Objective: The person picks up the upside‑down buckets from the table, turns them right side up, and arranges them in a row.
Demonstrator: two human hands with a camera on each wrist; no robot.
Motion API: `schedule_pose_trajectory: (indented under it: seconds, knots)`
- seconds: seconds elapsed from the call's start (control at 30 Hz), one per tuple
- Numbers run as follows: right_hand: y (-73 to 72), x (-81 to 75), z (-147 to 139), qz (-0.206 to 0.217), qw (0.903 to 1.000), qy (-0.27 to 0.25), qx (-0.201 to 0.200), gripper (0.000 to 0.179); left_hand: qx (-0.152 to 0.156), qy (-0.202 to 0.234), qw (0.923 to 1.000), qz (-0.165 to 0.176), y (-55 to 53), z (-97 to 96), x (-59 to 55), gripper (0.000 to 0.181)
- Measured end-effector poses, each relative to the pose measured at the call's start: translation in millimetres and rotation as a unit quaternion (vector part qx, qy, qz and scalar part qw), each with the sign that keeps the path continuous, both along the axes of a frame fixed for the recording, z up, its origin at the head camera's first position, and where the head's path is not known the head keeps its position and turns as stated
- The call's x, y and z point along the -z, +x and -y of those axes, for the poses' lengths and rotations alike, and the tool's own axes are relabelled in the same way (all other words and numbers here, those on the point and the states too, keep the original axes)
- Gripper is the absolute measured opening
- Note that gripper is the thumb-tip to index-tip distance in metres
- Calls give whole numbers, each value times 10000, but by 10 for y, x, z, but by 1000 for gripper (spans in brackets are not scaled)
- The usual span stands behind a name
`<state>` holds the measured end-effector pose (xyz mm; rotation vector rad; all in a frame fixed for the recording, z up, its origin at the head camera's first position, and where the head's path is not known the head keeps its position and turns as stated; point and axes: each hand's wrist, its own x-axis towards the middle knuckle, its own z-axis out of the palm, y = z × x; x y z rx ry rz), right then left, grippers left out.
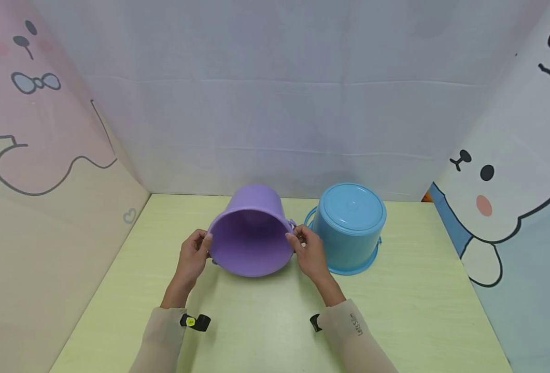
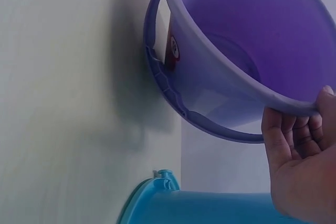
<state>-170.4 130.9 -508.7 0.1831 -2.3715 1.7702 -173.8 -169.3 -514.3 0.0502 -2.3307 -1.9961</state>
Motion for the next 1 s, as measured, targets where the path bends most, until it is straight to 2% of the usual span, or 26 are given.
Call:
schedule_pose_trajectory:
  seconds: [0.37,0.57,0.77,1.0]
  knots:
    - [-11,-129,2,204,9997,-153,8,15,-13,268,9994,236,-1,-8,-107,26]
    - [8,-120,-28,419,9983,-328,-246,11,-53,315,9990,303,6,-1,-113,26]
    - [16,-116,-74,210,9978,-452,-433,15,-96,369,9986,379,5,5,-125,27]
    - [6,-161,-71,18,9991,-346,-238,17,-115,469,9978,457,11,3,-131,27]
